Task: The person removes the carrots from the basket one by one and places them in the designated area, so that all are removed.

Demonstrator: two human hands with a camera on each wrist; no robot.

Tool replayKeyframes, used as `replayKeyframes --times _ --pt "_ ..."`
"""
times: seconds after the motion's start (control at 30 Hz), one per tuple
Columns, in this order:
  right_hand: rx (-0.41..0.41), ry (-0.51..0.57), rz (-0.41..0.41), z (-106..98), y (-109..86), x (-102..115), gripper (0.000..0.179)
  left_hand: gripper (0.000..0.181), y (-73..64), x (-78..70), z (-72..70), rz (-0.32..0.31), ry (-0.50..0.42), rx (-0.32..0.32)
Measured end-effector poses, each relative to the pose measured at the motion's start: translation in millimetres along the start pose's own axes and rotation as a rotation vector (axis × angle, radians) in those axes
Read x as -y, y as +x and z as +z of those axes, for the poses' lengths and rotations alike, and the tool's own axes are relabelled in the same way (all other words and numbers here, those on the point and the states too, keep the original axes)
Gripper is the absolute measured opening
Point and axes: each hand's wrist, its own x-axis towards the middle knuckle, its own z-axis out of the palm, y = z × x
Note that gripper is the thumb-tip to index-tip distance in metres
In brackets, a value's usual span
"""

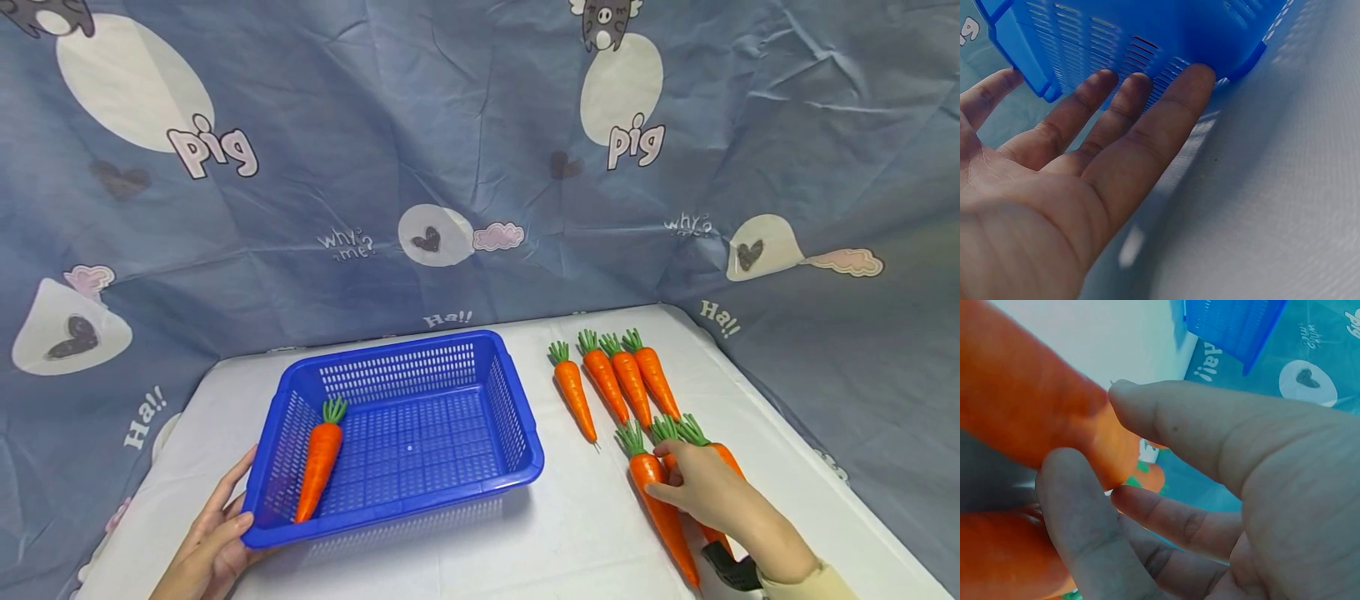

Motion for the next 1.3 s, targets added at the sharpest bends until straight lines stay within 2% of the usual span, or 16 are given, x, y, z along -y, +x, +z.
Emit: replayKeyframes --times 0.4,0.5,0.6,0.73,0.83,0.93,1.13,1.3 --pt "-0.003 -0.02 0.029 -6 2.6 7 0.054 0.07 -1.5 0.4 -2.3 0.015 -0.029 0.055" --pt "-0.005 -0.011 0.015 -10 4.6 9 0.053 0.069 -2.1 0.6 -1.7 0.027 -0.026 0.065" --pt "-0.029 -0.017 -0.033 -13 6.0 16 0.053 0.069 -2.1 -0.2 -1.3 0.054 -0.043 0.103" --pt "-0.072 -0.012 -0.135 -14 9.4 33 0.05 0.069 -1.6 -1.8 -1.0 0.092 -0.1 0.167" --pt "-0.078 0.004 -0.198 -17 13.4 48 0.049 0.069 -1.8 -2.2 0.6 0.099 -0.112 0.18" --pt "-0.072 0.015 -0.223 -20 18.3 64 0.051 0.069 -2.0 -2.9 2.4 0.102 -0.117 0.19" --pt "-0.052 0.049 -0.265 -19 32.3 100 0.051 0.07 -2.8 -5.8 3.0 0.124 -0.197 0.24" --pt "-0.039 0.063 -0.32 -12 47.2 128 0.05 0.07 -3.1 -5.3 3.2 0.107 -0.179 0.219"
